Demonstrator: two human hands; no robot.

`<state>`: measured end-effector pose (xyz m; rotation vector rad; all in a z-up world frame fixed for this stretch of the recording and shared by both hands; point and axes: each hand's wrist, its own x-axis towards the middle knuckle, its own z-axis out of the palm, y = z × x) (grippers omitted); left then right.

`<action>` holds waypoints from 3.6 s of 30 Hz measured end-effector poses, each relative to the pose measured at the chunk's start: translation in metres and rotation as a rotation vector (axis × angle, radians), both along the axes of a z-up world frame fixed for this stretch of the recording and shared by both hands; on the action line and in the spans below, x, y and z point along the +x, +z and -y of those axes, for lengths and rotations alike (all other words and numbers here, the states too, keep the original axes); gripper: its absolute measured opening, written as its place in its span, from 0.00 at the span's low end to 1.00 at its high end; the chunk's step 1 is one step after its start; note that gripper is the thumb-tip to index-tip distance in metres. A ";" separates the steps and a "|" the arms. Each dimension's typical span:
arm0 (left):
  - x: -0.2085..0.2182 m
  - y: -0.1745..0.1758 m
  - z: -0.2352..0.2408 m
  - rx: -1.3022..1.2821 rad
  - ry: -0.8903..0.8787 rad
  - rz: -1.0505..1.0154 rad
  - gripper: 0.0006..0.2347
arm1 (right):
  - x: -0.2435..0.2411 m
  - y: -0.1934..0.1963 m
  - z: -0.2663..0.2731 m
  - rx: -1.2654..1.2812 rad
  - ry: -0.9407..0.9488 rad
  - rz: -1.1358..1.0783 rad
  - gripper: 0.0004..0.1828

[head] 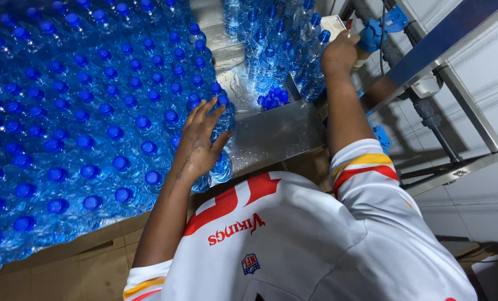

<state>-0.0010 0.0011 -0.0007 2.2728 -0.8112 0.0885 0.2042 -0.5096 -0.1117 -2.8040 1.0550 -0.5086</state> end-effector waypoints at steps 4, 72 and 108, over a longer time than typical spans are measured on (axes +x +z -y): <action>-0.002 -0.001 -0.003 0.005 0.002 -0.016 0.26 | -0.016 0.012 -0.012 0.093 -0.011 -0.026 0.38; 0.043 -0.010 -0.020 -0.814 0.616 0.068 0.09 | -0.082 0.099 -0.209 0.695 1.391 0.668 0.15; 0.023 -0.040 0.032 0.385 0.402 0.005 0.38 | 0.228 0.051 -0.227 0.415 0.810 0.276 0.15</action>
